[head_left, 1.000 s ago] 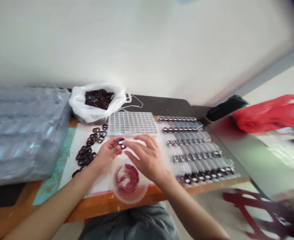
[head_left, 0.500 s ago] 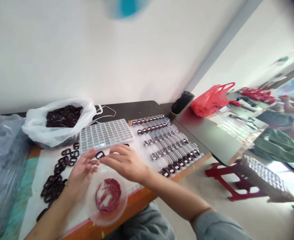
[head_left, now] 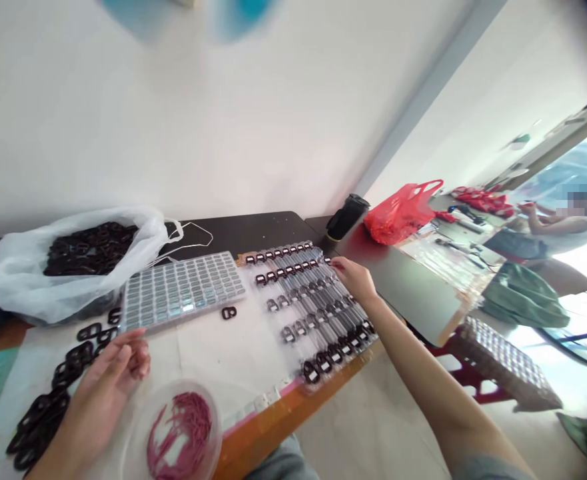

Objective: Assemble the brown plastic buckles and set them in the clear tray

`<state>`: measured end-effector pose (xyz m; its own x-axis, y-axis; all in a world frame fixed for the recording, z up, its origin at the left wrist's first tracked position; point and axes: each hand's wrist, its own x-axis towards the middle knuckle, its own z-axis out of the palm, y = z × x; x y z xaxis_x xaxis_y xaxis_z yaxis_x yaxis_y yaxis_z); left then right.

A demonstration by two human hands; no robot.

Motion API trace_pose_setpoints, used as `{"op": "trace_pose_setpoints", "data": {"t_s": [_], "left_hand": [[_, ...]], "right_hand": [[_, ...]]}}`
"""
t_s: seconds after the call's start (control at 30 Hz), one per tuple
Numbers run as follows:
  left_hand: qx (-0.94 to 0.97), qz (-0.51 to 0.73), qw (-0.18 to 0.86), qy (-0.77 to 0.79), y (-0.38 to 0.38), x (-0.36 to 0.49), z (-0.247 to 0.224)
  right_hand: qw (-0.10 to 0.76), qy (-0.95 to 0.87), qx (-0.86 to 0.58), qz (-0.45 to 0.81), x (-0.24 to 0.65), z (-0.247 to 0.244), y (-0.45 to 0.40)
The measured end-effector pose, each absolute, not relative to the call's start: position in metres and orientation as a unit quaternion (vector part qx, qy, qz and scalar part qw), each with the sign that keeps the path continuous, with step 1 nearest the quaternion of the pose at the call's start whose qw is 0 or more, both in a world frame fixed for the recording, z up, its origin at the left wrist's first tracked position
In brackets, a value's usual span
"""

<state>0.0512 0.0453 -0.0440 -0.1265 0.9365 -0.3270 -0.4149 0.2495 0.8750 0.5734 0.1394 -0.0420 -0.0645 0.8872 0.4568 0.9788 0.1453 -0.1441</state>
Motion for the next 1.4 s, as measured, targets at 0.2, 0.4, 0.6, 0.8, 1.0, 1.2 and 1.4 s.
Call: {"op": "trace_pose_setpoints", "data": {"t_s": [0.2, 0.4, 0.6, 0.8, 1.0, 1.2, 1.4], "left_hand": [[0.264, 0.545, 0.577, 0.549, 0.049, 0.051, -0.040], [0.248, 0.555, 0.591, 0.530, 0.050, 0.046, -0.048], [0.250, 0.559, 0.601, 0.513, 0.050, 0.043, -0.052], [0.255, 0.560, 0.605, 0.505, 0.047, 0.041, -0.049], [0.272, 0.566, 0.604, 0.491, 0.045, 0.041, -0.051], [0.274, 0.578, 0.607, 0.471, 0.046, 0.042, -0.052], [0.274, 0.590, 0.608, 0.455, 0.047, 0.040, -0.051]], "right_hand": [[0.163, -0.722, -0.670, -0.061, 0.604, -0.061, 0.169], [0.100, -0.728, -0.676, -0.054, 0.610, -0.069, 0.188], [0.057, -0.739, -0.670, -0.050, 0.612, -0.065, 0.188], [0.030, -0.740, -0.669, -0.062, 0.608, -0.063, 0.187], [0.023, -0.738, -0.668, -0.092, 0.602, -0.061, 0.188], [0.030, -0.741, -0.663, -0.106, 0.594, -0.057, 0.190], [0.036, -0.714, -0.690, -0.113, 0.590, -0.052, 0.190]]}}
